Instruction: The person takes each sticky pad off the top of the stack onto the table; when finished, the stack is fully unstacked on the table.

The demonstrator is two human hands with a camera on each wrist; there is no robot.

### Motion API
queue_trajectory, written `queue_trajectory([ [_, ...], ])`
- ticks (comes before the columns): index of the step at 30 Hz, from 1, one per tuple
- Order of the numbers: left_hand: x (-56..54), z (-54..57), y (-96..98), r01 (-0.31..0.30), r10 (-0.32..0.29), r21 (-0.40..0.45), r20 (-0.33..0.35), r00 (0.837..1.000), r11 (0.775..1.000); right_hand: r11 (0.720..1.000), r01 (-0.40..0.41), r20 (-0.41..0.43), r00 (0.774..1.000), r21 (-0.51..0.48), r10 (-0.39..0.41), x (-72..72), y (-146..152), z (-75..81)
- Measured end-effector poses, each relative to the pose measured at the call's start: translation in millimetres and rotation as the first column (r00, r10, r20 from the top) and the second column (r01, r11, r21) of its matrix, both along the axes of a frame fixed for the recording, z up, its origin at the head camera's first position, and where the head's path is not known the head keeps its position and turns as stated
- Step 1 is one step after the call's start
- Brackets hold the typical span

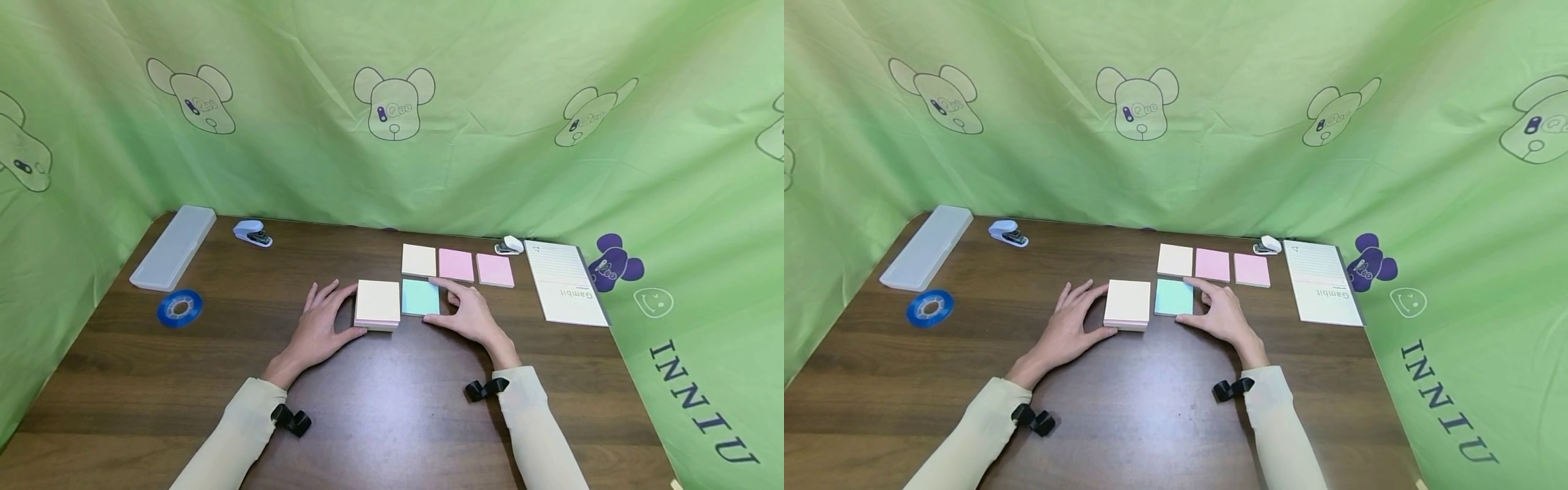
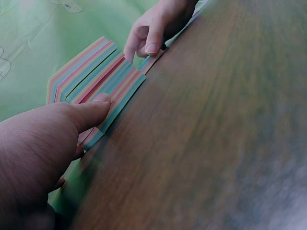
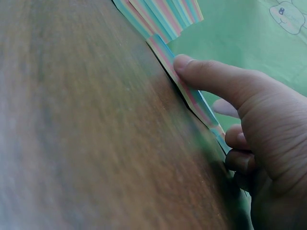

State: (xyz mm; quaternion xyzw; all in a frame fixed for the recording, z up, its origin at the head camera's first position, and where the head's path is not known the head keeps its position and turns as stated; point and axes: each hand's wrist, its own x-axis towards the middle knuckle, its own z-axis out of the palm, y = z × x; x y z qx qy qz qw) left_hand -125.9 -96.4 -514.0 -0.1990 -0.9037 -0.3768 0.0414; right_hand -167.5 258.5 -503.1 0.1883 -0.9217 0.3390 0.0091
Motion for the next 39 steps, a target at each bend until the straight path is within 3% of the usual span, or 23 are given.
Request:
queue_trajectory([
  [6, 0.1, -1.2, 0.0, 0.002, -0.002, 0.008, -0.001, 1.000, 1.000, 0.996, -0.010, 0.017, 1.000, -0.091, 0.012, -1.2, 3, -2.0],
  [12, -0.4, -0.7, 0.3, 0.004, -0.004, 0.004, 0.000, 1.000, 1.000, 0.994, 0.004, 0.050, 0.999, -0.106, 0.001, -0.7, -2, 8.2],
  [22, -0.5, 0.4, 0.3, 0.002, -0.002, -0.004, 0.004, 1.000, 1.000, 0.985, -0.045, -0.015, 0.999, -0.169, 0.043, 3.9, -24, 25.8],
  [31, -0.5, 1.0, 0.9, 0.008, -0.008, 0.004, 0.007, 1.000, 1.000, 0.970, -0.098, -0.018, 0.995, -0.220, 0.096, 10.5, -42, 36.0],
  [39, -0.1, 1.9, 0.4, 0.002, -0.002, 0.000, 0.022, 1.000, 1.000, 0.975, -0.106, 0.022, 0.993, -0.196, 0.113, 15.0, -62, 37.2],
])
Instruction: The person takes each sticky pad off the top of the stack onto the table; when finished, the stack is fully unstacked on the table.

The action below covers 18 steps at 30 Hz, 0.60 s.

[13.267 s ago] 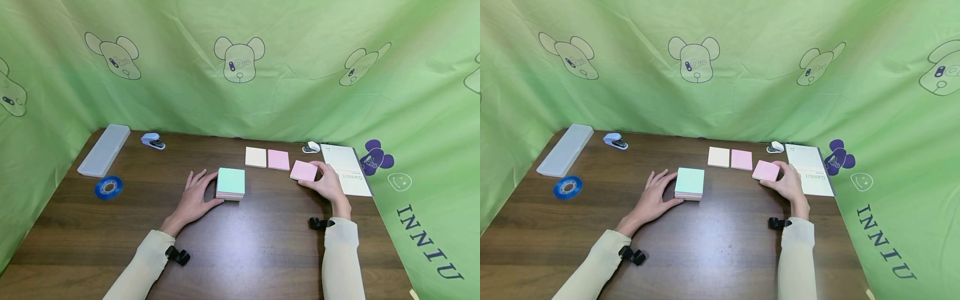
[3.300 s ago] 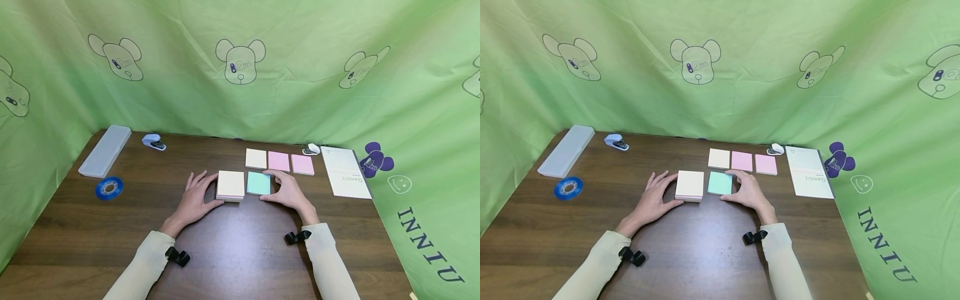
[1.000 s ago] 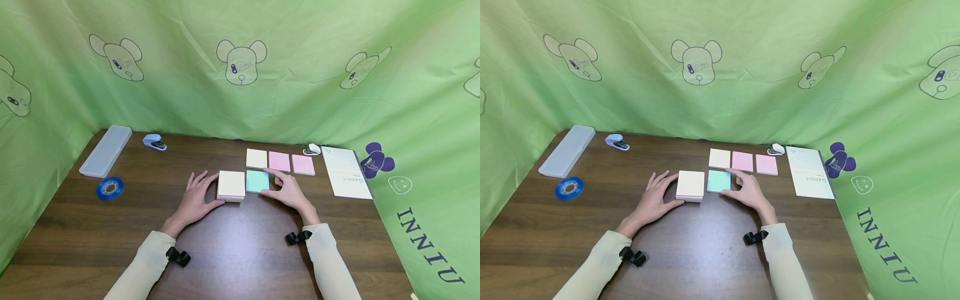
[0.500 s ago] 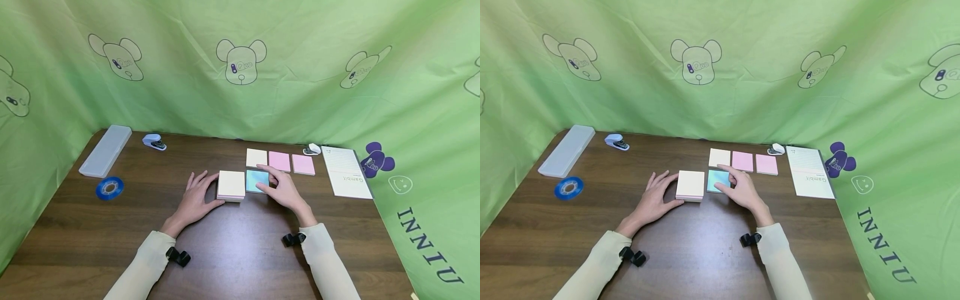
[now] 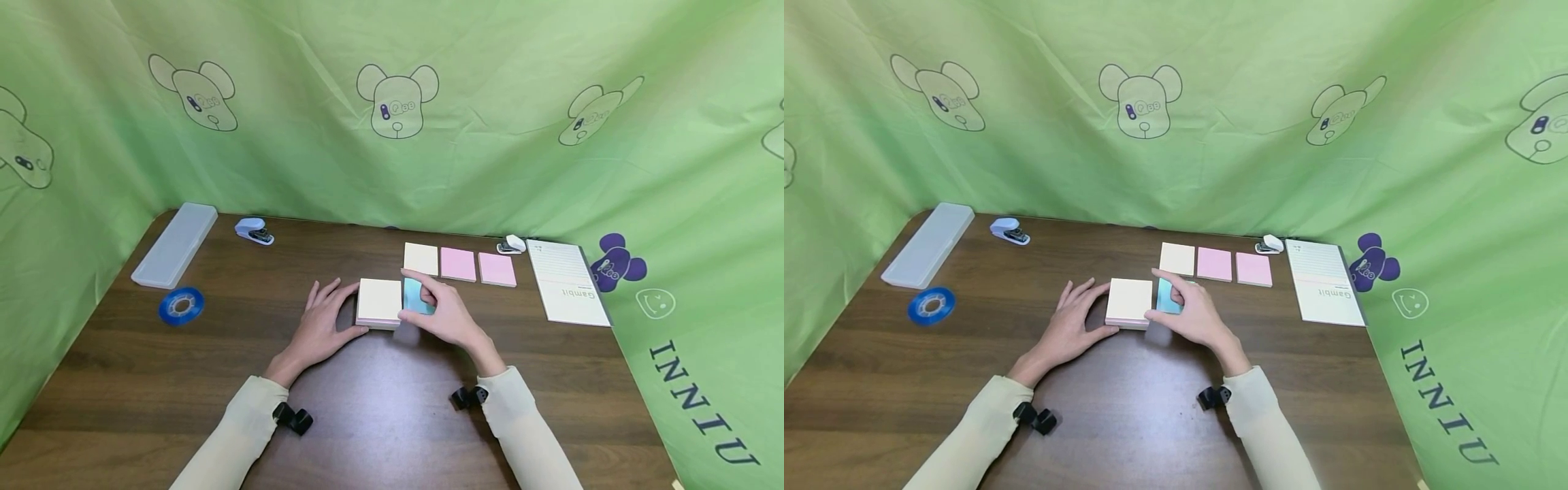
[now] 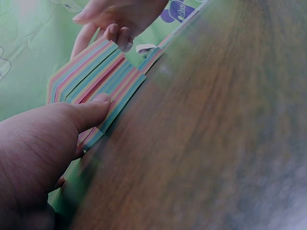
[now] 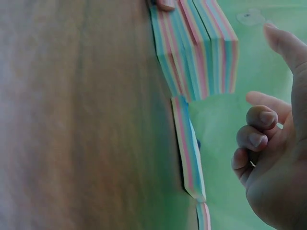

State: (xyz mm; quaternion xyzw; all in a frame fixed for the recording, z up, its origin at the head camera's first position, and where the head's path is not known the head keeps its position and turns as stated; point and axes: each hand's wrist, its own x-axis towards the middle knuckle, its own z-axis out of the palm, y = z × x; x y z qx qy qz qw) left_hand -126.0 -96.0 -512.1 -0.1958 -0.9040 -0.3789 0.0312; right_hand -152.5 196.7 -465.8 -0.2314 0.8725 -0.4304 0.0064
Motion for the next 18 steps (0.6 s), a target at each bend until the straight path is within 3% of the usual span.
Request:
queue_trajectory([
  [18, -0.8, -2.2, -0.6, -0.003, 0.003, -0.007, -0.007, 1.000, 1.000, 0.994, -0.039, 0.086, 0.996, 0.105, 0.030, 6.5, -19, -7.1],
])
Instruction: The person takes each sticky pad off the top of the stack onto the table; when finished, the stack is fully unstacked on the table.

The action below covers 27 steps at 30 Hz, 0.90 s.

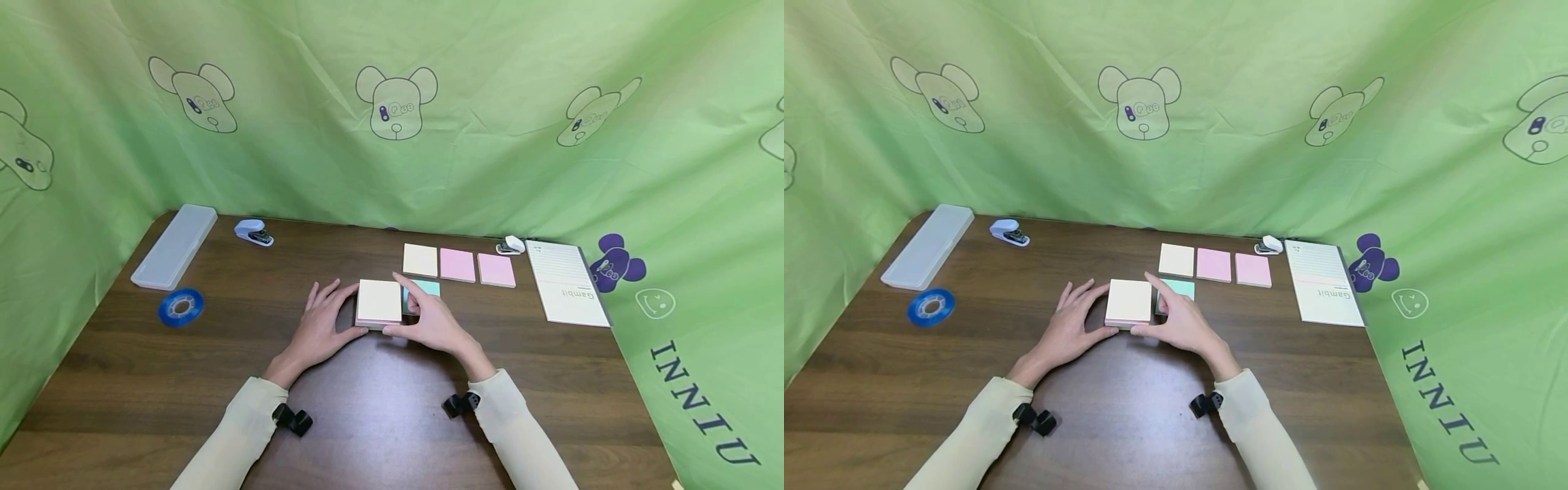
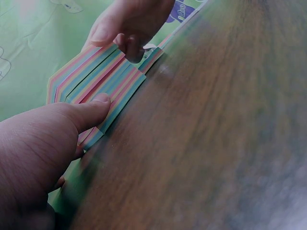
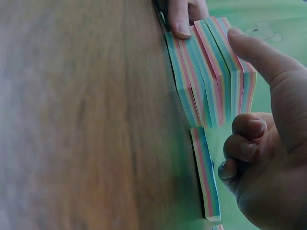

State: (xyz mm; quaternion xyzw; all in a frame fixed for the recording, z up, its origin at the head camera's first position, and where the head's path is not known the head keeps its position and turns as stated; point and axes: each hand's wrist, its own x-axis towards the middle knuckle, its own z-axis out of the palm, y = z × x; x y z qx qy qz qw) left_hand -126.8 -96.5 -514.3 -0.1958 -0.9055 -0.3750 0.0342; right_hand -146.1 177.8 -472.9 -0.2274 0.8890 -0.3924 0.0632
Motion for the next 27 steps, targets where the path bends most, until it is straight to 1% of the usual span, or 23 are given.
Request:
queue_trajectory([
  [4, 0.5, -0.2, 0.3, 0.001, -0.001, 0.003, -0.010, 1.000, 1.000, 1.000, 0.014, 0.012, 1.000, -0.006, -0.014, 0.5, -1.6, 0.1],
  [8, 0.7, 0.5, 0.7, 0.000, 0.000, 0.003, -0.010, 1.000, 1.000, 0.999, 0.027, 0.006, 1.000, -0.021, -0.027, 0.1, -1.9, -1.0],
  [22, 1.5, 1.0, 0.9, -0.001, 0.002, 0.006, -0.012, 1.000, 1.000, 0.996, 0.026, -0.020, 0.999, -0.088, -0.028, 0.5, -0.6, -1.6],
  [27, 1.5, 1.0, 1.1, -0.003, 0.003, 0.003, -0.013, 1.000, 1.000, 0.994, 0.034, -0.005, 0.999, -0.108, -0.035, 0.1, 1.6, -2.0],
])
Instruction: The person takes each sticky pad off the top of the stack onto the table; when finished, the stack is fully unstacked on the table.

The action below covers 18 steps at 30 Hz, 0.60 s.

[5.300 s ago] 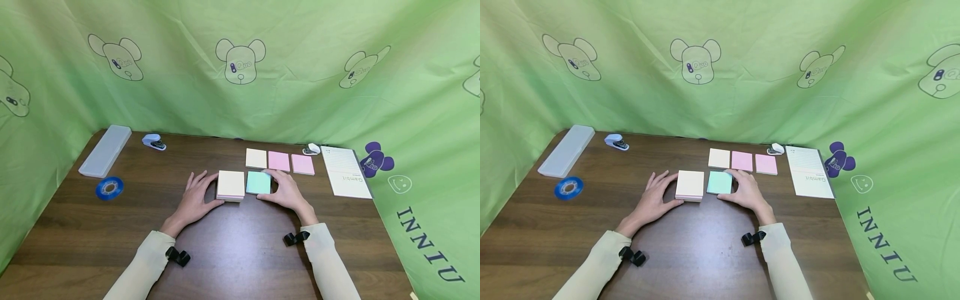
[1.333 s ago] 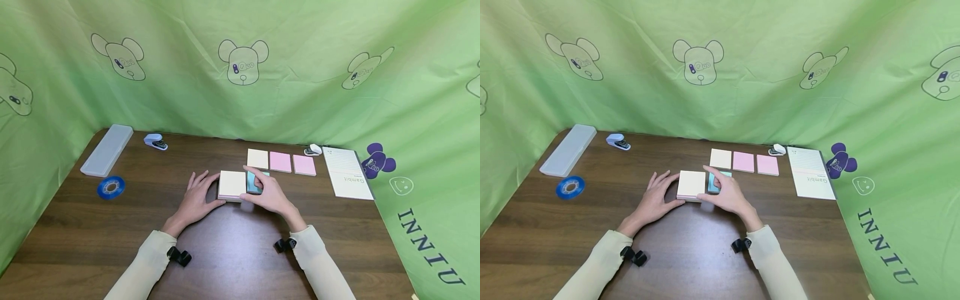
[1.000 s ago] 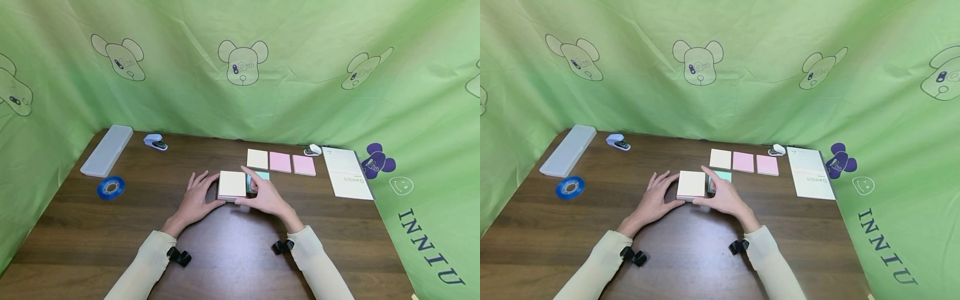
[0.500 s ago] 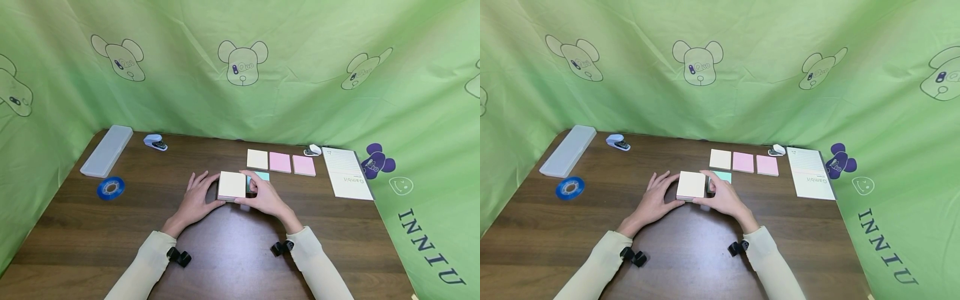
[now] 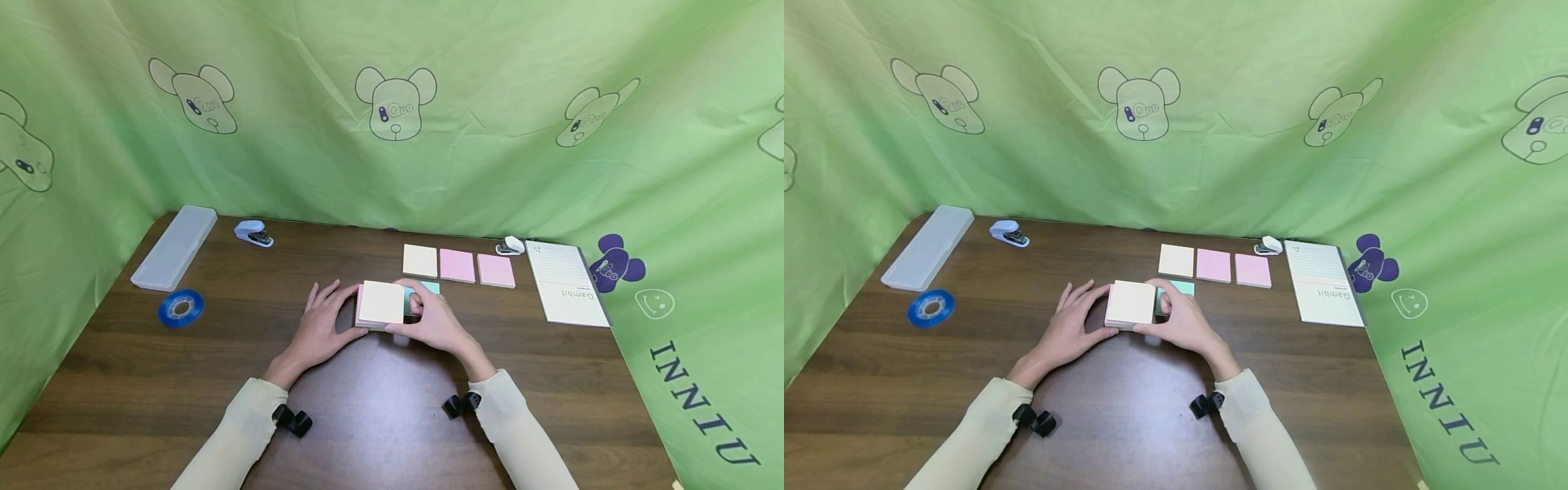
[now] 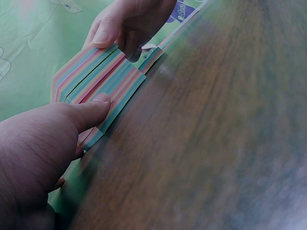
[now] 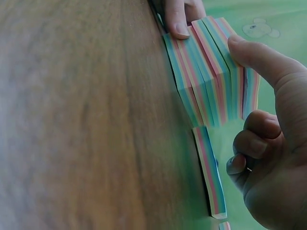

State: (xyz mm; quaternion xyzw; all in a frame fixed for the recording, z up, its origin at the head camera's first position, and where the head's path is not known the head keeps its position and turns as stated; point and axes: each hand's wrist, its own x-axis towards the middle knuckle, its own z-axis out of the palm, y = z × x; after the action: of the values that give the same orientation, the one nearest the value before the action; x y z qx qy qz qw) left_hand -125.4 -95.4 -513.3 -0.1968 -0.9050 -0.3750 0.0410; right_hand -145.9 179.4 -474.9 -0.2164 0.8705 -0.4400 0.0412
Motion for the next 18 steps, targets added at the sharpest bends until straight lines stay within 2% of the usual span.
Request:
queue_trajectory([
  [18, 0.2, 1.2, -0.4, 0.000, 0.000, -0.010, 0.001, 1.000, 1.000, 0.995, -0.009, -0.012, 1.000, -0.096, 0.008, -3.1, 8.4, -3.3],
])
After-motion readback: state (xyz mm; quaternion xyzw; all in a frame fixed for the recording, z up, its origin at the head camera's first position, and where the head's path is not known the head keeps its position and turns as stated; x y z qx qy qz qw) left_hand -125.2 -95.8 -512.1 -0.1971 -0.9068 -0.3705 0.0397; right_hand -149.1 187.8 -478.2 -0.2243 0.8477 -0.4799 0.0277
